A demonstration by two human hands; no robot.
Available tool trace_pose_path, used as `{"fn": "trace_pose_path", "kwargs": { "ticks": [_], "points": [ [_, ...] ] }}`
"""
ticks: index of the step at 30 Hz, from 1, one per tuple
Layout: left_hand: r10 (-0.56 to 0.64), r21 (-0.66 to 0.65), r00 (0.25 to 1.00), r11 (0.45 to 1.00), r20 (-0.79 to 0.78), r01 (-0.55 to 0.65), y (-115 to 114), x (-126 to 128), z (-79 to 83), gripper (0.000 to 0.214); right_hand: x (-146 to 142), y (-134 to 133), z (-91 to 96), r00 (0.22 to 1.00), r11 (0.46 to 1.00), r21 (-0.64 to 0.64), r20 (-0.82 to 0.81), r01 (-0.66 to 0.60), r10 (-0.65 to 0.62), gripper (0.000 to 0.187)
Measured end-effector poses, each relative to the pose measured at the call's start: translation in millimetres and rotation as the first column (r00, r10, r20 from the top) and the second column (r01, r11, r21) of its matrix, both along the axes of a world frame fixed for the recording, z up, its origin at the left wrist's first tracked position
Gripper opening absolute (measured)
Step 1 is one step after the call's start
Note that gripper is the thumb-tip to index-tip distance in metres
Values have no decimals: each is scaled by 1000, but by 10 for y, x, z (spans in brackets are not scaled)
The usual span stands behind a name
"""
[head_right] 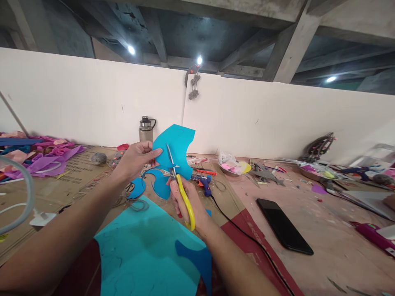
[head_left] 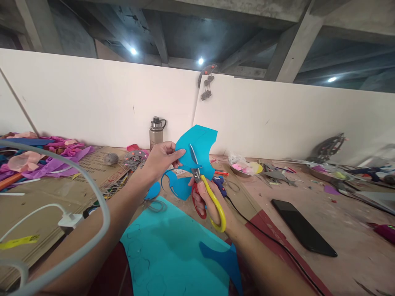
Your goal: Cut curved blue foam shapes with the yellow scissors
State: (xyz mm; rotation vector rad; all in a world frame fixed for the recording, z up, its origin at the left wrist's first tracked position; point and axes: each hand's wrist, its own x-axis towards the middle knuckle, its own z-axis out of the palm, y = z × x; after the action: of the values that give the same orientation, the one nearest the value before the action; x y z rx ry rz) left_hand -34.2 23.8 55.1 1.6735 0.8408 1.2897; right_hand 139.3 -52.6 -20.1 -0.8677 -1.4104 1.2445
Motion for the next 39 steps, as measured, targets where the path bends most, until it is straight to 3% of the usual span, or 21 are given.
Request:
{"fn": "trace_pose_path", "kwargs": {
  "ticks": [19,25,31,39],
  "points": [
    [-34,-38,999,999,37,35,13,21,-30,38,-33,-48,32,998,996,-63,-27,55,-57,53],
    [-44,-110,999,993,2,44,27,-51,14,41,-12,-51,34,998,997,-56,27,52,-50,51],
    [-8,-39,999,999,36,10,94,-144,39,38,15,-13,-41,992,999,-40,123,30,-25,49],
    [12,20,1000,1000,18,-13,87,-69,-17,38,-16,-18,-16,998,999,0,55,-40,40,46]
  ]
}}
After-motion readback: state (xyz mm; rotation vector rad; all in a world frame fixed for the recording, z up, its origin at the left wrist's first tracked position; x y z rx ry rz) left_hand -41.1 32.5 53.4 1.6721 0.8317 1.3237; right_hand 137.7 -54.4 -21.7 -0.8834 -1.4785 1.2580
